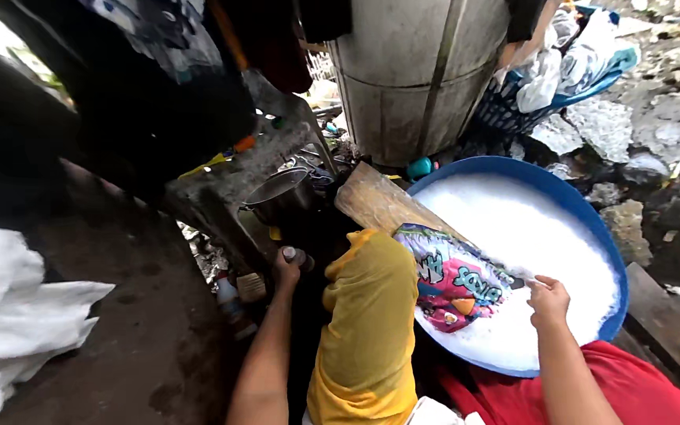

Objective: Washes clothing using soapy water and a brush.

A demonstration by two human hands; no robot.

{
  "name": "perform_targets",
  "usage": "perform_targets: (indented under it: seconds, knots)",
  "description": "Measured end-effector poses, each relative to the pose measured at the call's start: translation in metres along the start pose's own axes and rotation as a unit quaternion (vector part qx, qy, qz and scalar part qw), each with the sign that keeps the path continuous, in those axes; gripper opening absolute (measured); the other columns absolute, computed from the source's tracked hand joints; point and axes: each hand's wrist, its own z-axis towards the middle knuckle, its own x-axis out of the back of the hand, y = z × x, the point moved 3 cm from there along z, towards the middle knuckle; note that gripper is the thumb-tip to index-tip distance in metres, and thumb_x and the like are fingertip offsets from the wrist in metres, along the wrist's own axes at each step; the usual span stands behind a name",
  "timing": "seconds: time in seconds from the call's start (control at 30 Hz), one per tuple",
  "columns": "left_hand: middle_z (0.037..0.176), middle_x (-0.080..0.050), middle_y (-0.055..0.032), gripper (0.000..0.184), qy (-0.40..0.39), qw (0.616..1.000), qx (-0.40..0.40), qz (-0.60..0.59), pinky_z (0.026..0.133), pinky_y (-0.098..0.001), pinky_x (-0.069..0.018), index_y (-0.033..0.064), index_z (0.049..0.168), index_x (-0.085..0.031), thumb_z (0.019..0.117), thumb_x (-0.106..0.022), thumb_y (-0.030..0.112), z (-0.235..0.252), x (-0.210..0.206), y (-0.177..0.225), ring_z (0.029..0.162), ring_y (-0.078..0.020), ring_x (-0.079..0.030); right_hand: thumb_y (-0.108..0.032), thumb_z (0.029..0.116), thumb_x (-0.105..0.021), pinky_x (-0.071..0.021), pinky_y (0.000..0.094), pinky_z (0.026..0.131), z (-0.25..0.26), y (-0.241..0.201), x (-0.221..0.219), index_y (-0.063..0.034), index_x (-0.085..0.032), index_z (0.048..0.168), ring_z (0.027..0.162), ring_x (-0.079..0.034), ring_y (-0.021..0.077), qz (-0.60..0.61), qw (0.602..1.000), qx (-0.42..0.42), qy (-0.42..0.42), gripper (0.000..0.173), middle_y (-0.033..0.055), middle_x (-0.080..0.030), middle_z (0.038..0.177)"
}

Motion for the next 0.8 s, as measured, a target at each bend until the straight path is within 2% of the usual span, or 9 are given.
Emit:
perform_targets:
  seconds: [0.07, 0.17, 0.27, 0.33, 0.43, 0.53, 0.67, 0.73, 0.8]
  knots:
    - [0.137, -0.06, -0.0262, 0.048, -0.021, 0.999, 0.01, 0.041, 0.111, -0.0544, -0.0433, -0.0005, 0.143, -0.052, 0.1019, -0.064, 0.02, -0.009, -0.007, -0.007, 0.129, -0.0397, -0.058, -0.012, 0.1032, -0.055, -0.0475, 0.0489, 0.085, 0.007, 0.014, 0.006, 0.0058, -0.053, 0.137, 0.102, -0.058, 0.0301, -0.055, 0.998, -0.037, -0.009, 0.038, 0.0259, -0.059, 0.125]
    - [0.135, -0.061, -0.0265, 0.049, -0.027, 0.997, 0.01, 0.07, 0.109, -0.0541, -0.0444, -0.0009, 0.143, -0.051, 0.1014, -0.065, 0.021, -0.015, -0.012, -0.012, 0.127, -0.0388, -0.059, -0.018, 0.1045, -0.055, -0.0472, 0.0579, 0.098, 0.014, 0.035, 0.005, 0.0098, -0.056, 0.135, 0.118, -0.061, 0.0422, -0.225, 0.963, -0.077, -0.129, 0.041, 0.0329, -0.059, 0.131]
    - [0.137, -0.06, -0.0277, 0.051, -0.038, 0.995, -0.015, 0.091, 0.111, -0.0547, -0.0433, -0.0025, 0.144, -0.051, 0.0996, -0.066, 0.018, -0.018, -0.017, -0.012, 0.129, -0.0399, -0.058, -0.026, 0.1009, -0.061, -0.0417, 0.0643, 0.108, 0.0, 0.054, -0.01, 0.0108, -0.063, 0.126, 0.13, -0.056, 0.0456, -0.44, 0.861, -0.066, -0.248, 0.044, 0.0324, -0.06, 0.135]
    - [0.139, -0.058, -0.03, 0.052, -0.033, 0.996, -0.025, 0.084, 0.112, -0.0552, -0.0418, -0.0049, 0.144, -0.05, 0.0983, -0.067, 0.013, -0.024, -0.018, -0.007, 0.131, -0.0416, -0.056, -0.03, 0.0999, -0.062, -0.0387, 0.0647, 0.111, -0.022, 0.053, -0.022, 0.0045, -0.061, 0.134, 0.138, -0.05, 0.0448, -0.511, 0.812, -0.062, -0.276, 0.049, 0.028, -0.055, 0.145]
    - [0.144, -0.053, -0.031, 0.066, -0.018, 0.997, -0.035, 0.065, 0.114, -0.0522, -0.0408, -0.0059, 0.15, -0.04, 0.0953, -0.071, 0.014, -0.038, -0.014, 0.006, 0.135, -0.0411, -0.053, -0.022, 0.0972, -0.064, -0.0331, 0.0718, 0.11, -0.031, 0.066, -0.036, 0.0023, -0.053, 0.146, 0.145, -0.035, 0.0524, -0.496, 0.838, -0.06, -0.219, 0.056, 0.0331, -0.038, 0.157]
    - [0.152, -0.043, -0.0323, 0.073, 0.008, 0.998, -0.065, 0.015, 0.119, -0.046, -0.0354, -0.0086, 0.153, -0.034, 0.0946, -0.071, 0.014, -0.051, 0.0, 0.038, 0.143, -0.0393, -0.044, -0.02, 0.0947, -0.066, -0.0271, 0.073, 0.112, -0.021, 0.075, -0.039, 0.0015, -0.053, 0.146, 0.147, -0.032, 0.0505, -0.503, 0.843, -0.04, -0.188, 0.057, 0.0326, -0.036, 0.157]
    - [0.155, -0.036, -0.0354, 0.068, 0.049, 0.973, -0.225, -0.025, 0.119, -0.0429, -0.0339, -0.0156, 0.149, -0.031, 0.0999, -0.064, 0.018, -0.024, 0.033, 0.077, 0.147, -0.0387, -0.037, -0.025, 0.0987, -0.064, -0.029, 0.0736, 0.112, -0.022, 0.078, -0.036, 0.0112, -0.052, 0.142, 0.144, -0.039, 0.0518, -0.544, 0.794, -0.071, -0.262, 0.057, 0.0343, -0.044, 0.152]
    - [0.151, -0.043, -0.0342, 0.061, 0.044, 0.965, -0.258, -0.015, 0.115, -0.0434, -0.0397, -0.0127, 0.147, -0.037, 0.1017, -0.06, 0.02, -0.028, 0.055, 0.126, 0.141, -0.0374, -0.045, -0.028, 0.1009, -0.059, -0.0297, 0.0704, 0.113, -0.021, 0.08, -0.04, 0.0095, -0.056, 0.138, 0.142, -0.043, 0.0481, -0.583, 0.758, -0.06, -0.288, 0.053, 0.0304, -0.049, 0.15]
    - [0.145, -0.049, -0.0338, 0.055, 0.013, 0.955, -0.293, 0.036, 0.11, -0.0503, -0.0439, -0.0081, 0.146, -0.043, 0.1033, -0.058, 0.023, -0.039, 0.071, 0.181, 0.131, -0.0407, -0.054, -0.027, 0.1028, -0.056, -0.0243, 0.0679, 0.117, -0.022, 0.082, -0.043, 0.0089, -0.055, 0.14, 0.145, -0.038, 0.0476, -0.596, 0.742, -0.052, -0.304, 0.051, 0.0301, -0.046, 0.153]
